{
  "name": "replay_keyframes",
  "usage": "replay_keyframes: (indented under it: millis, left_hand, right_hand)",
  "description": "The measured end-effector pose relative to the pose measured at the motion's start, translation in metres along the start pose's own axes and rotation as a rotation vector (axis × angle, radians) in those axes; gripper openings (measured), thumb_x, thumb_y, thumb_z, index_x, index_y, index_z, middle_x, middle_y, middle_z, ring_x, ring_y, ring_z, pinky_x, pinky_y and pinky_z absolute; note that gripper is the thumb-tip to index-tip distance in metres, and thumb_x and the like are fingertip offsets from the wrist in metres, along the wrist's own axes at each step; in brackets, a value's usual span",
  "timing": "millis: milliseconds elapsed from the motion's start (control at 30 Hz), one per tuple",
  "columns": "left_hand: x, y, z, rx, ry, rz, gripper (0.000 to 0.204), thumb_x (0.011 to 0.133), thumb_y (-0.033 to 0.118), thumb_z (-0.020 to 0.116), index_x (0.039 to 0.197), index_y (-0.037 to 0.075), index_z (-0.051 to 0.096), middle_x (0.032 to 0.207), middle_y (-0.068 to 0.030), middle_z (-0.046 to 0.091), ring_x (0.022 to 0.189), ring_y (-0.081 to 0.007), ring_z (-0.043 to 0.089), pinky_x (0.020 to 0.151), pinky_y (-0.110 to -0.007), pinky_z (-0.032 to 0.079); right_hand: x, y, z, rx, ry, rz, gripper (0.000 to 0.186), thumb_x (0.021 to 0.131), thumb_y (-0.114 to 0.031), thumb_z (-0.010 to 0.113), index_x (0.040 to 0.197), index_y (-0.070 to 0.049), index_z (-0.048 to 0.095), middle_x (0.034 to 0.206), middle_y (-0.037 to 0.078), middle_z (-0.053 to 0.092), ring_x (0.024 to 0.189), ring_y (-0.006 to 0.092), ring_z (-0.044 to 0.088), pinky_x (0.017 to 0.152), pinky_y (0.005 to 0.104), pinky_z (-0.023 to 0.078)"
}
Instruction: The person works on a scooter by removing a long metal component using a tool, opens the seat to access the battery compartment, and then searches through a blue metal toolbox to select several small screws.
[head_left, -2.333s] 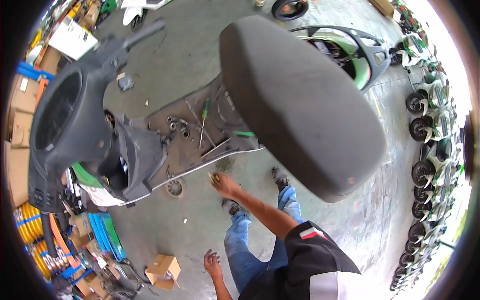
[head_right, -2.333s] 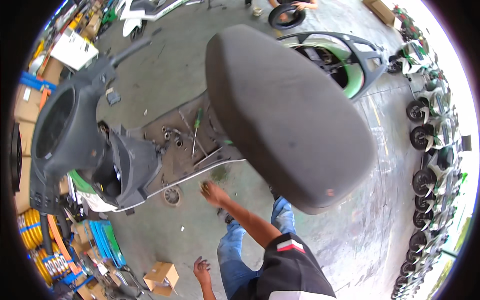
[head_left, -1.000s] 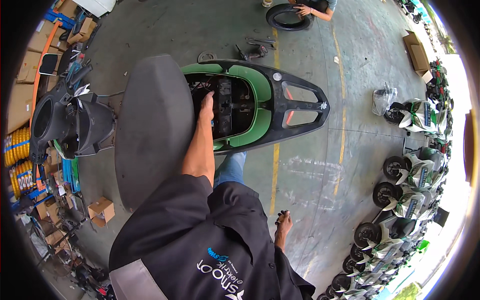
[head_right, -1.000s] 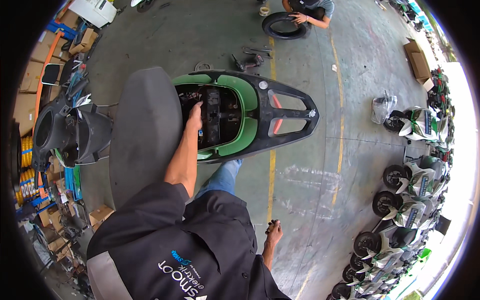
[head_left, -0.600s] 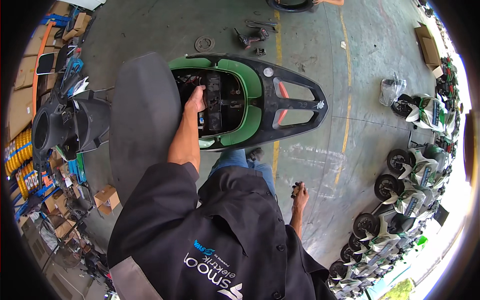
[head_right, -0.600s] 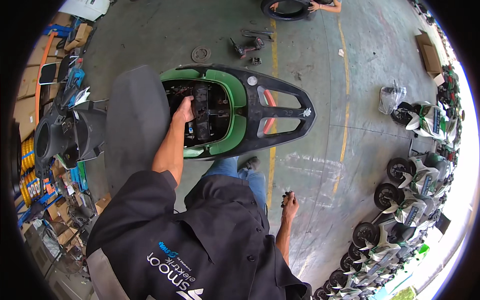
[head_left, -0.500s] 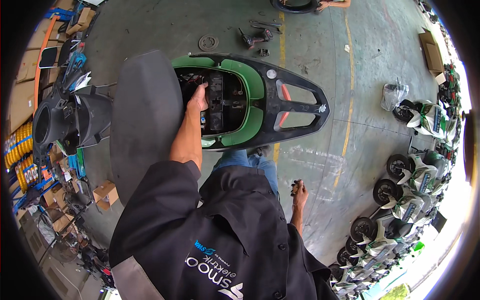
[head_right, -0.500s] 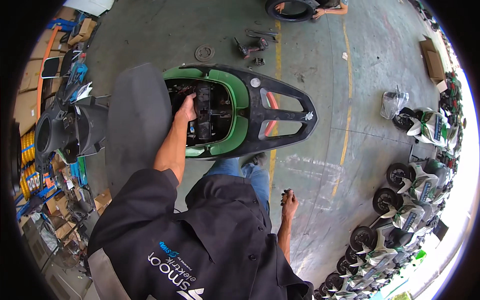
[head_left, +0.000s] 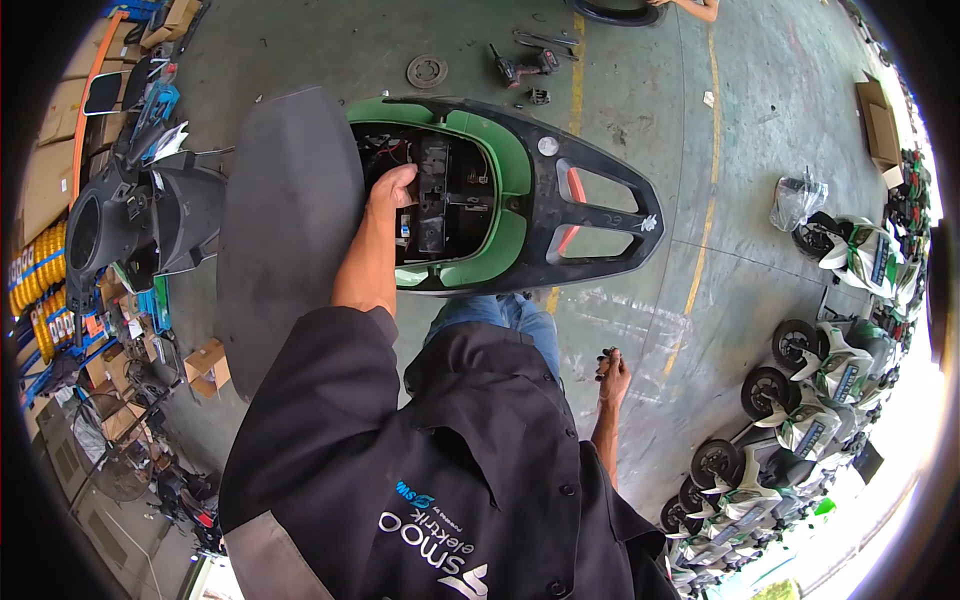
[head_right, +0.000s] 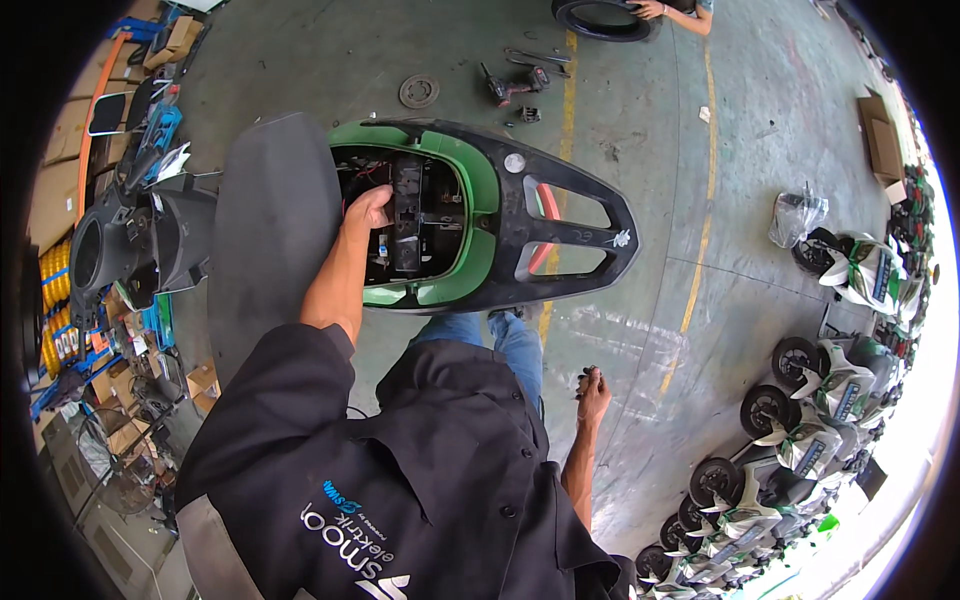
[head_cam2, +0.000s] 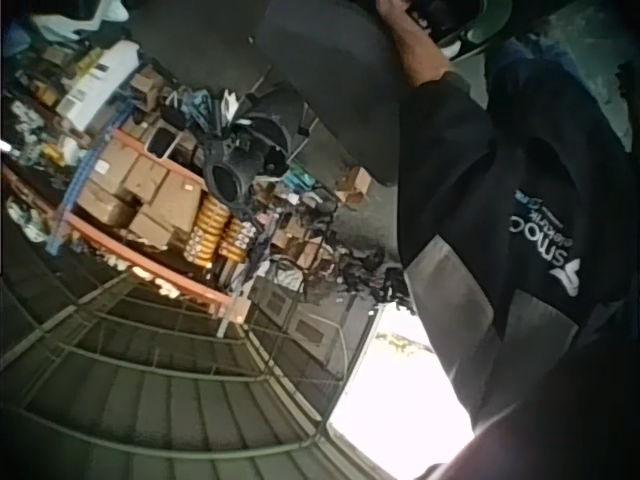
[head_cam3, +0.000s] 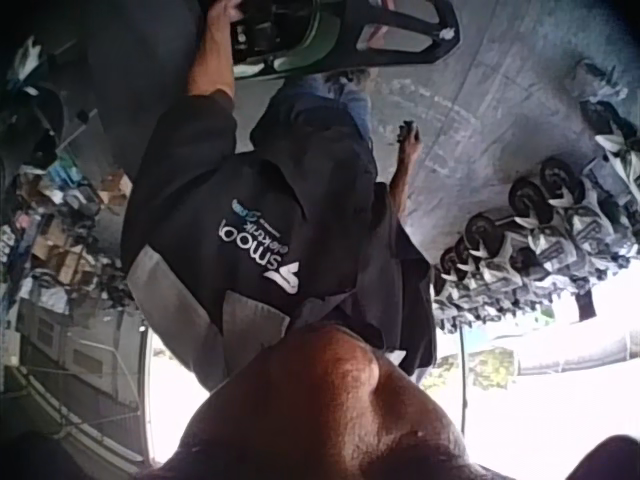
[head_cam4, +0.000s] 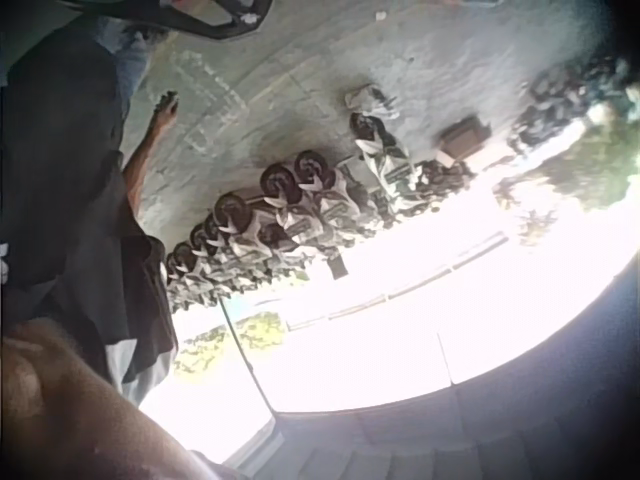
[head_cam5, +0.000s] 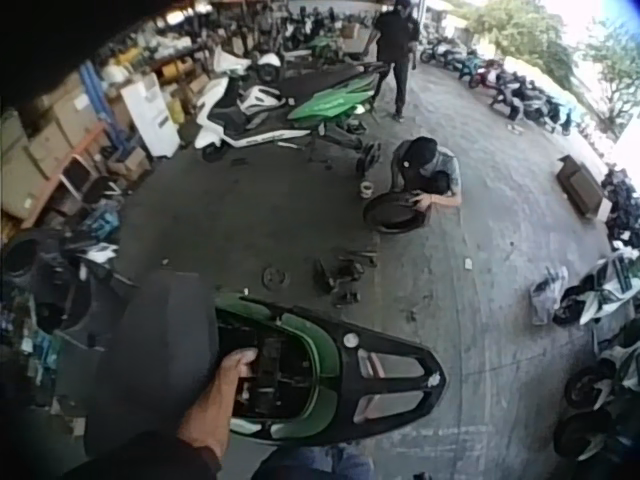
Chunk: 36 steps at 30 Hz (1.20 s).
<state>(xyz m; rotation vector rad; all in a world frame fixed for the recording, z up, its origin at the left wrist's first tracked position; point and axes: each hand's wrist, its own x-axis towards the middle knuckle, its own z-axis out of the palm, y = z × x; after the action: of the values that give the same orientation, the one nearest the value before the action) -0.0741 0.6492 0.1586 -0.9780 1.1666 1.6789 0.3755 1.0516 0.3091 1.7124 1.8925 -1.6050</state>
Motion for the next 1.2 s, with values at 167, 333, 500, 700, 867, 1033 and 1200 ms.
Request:
replay_keyframes:
  millis: [167, 333, 500, 700, 867, 1033, 1200]
  left_hand:
    - [-0.009, 0.019, -0.005, 0.324, 0.126, -0.017, 0.013, 0.091, 0.015, 0.055, 0.101, 0.011, 0.063, 0.096, -0.0049, 0.069, 0.089, -0.0237, 0.067, 0.08, -0.05, 0.056]
    - [-0.028, 0.025, -0.004, 0.3, 0.096, -0.082, 0.011, 0.089, 0.0, 0.054, 0.095, 0.004, 0.063, 0.095, -0.0073, 0.068, 0.085, -0.0241, 0.066, 0.08, -0.043, 0.057]
    - [-0.05, 0.006, 0.004, 0.224, 0.059, -0.032, 0.013, 0.09, 0.003, 0.053, 0.098, 0.003, 0.063, 0.099, -0.0097, 0.068, 0.096, -0.0242, 0.064, 0.085, -0.038, 0.052]
    - [-0.07, -0.019, 0.008, -0.042, -0.047, -0.062, 0.012, 0.096, 0.012, 0.051, 0.098, 0.009, 0.063, 0.098, -0.0065, 0.066, 0.092, -0.0204, 0.062, 0.091, -0.039, 0.045]
    - [-0.072, -0.05, 0.01, -0.116, 0.165, 0.209, 0.028, 0.092, 0.012, 0.065, 0.118, 0.003, 0.062, 0.097, -0.0065, 0.066, 0.085, -0.0198, 0.062, 0.081, -0.037, 0.05]
    - [-0.09, -0.035, 0.035, 0.755, 0.645, 0.782, 0.028, 0.088, 0.007, 0.059, 0.114, -0.002, 0.066, 0.103, -0.0247, 0.068, 0.099, -0.0386, 0.066, 0.087, -0.044, 0.051]
    - [-0.122, 0.011, 0.023, 0.737, 0.517, 0.735, 0.033, 0.09, 0.006, 0.055, 0.122, 0.002, 0.051, 0.098, -0.0203, 0.067, 0.087, -0.0331, 0.067, 0.079, -0.044, 0.053]
  right_hand:
    - [-0.002, -0.006, 0.0, 0.037, 0.017, -0.038, 0.05, 0.096, -0.052, 0.057, 0.103, -0.003, 0.069, 0.076, 0.001, 0.065, 0.059, 0.007, 0.054, 0.05, 0.0224, 0.04]
    - [-0.004, -0.013, 0.009, 0.059, -0.025, -0.069, 0.049, 0.097, -0.049, 0.057, 0.103, -0.002, 0.068, 0.074, 0.001, 0.063, 0.058, 0.0054, 0.051, 0.05, 0.0219, 0.039]
    - [0.0, -0.03, 0.015, 0.037, -0.05, -0.108, 0.048, 0.098, -0.047, 0.056, 0.102, -0.001, 0.068, 0.072, 0.0, 0.06, 0.057, 0.0049, 0.048, 0.049, 0.0215, 0.037]
    - [0.001, -0.048, 0.025, -0.025, -0.057, -0.137, 0.047, 0.098, -0.046, 0.057, 0.102, 0.0, 0.067, 0.074, 0.001, 0.062, 0.058, 0.0051, 0.05, 0.049, 0.0214, 0.038]
    - [0.006, -0.06, 0.033, -0.035, -0.09, -0.156, 0.046, 0.098, -0.045, 0.057, 0.103, -0.001, 0.067, 0.074, 0.001, 0.062, 0.057, 0.005, 0.049, 0.049, 0.0215, 0.038]
    - [0.021, -0.078, 0.029, -0.1, -0.092, -0.239, 0.048, 0.098, -0.045, 0.056, 0.1, 0.002, 0.067, 0.072, 0.001, 0.06, 0.058, 0.0047, 0.047, 0.051, 0.021, 0.037]
    - [0.047, -0.104, 0.022, -0.055, -0.146, -0.301, 0.045, 0.1, -0.042, 0.055, 0.099, 0.001, 0.067, 0.067, -0.002, 0.055, 0.056, 0.0041, 0.044, 0.049, 0.0216, 0.034]
